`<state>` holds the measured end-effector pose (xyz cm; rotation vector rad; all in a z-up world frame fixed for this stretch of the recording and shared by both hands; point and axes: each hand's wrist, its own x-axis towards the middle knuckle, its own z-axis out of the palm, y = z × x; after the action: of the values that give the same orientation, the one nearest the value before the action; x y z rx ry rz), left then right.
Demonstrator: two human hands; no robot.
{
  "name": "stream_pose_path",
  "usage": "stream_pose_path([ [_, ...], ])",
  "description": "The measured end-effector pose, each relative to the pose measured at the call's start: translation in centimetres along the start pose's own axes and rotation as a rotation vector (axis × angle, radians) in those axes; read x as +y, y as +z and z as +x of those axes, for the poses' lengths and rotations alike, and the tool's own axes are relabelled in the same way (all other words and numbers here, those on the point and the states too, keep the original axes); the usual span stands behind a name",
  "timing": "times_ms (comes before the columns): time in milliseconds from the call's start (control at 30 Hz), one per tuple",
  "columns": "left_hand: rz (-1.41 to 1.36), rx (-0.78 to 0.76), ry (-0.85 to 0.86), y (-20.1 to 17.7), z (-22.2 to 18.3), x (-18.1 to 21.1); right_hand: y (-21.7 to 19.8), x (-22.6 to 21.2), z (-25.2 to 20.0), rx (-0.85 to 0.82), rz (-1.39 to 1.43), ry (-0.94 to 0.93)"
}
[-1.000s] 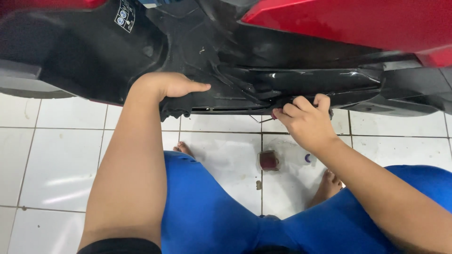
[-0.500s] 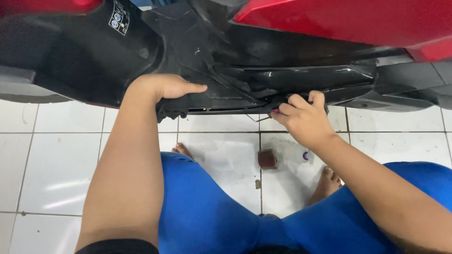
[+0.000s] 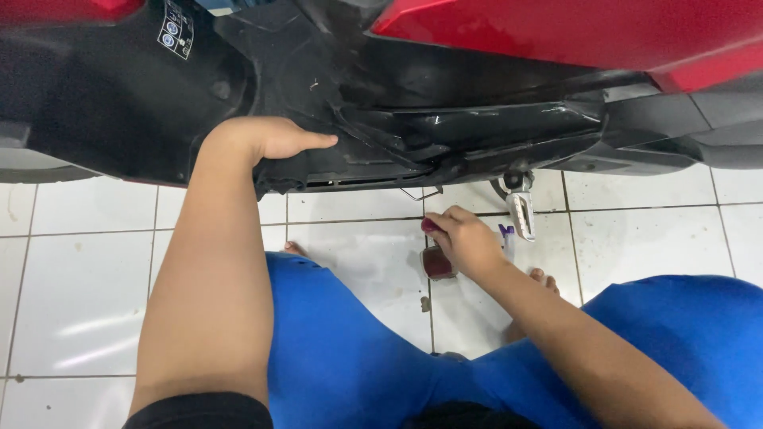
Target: The person cleans the black plastic underbody of a red scooter while sitting on the floor. They use a small pink sponge to scrub the surface and a black cloth to wipe away residue, repeatedly dipping the sponge into a small container of liquid.
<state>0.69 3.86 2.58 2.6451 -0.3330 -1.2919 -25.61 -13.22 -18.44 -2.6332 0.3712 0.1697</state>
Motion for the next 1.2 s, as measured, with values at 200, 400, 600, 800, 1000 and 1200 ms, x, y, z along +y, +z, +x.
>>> stream_pose_path([
  [200,0.026,-0.021,0.022,0.0,-0.6,1.2,3.8,5.0,1.1,-0.248,0.3,0.324],
  [400,0.182,-0.072,-0.131,-0.1,-2.3,2.9,7.7,6.5,0.5,-0.259,0.636,0.571],
  [600,0.16,-0.063,-0.176,0.1,-2.3,2.6,5.4,3.5,0.1,-0.443,0.854,0.752],
  [800,0.184,-0.084,-0.244,-0.2,-2.5,2.5,13.6,6.0,1.6,-0.471,0.342,0.483],
  [1000,0.141,-0.078,-0.282,-0.1,-2.5,2.7,17.3,6.4,3.2,-0.755,0.032,0.451],
  [1200,0.147,-0.093,-0.264,-0.4,-2.5,2.5,32.4,15.0,5.3,-0.862,-0.3,0.217],
])
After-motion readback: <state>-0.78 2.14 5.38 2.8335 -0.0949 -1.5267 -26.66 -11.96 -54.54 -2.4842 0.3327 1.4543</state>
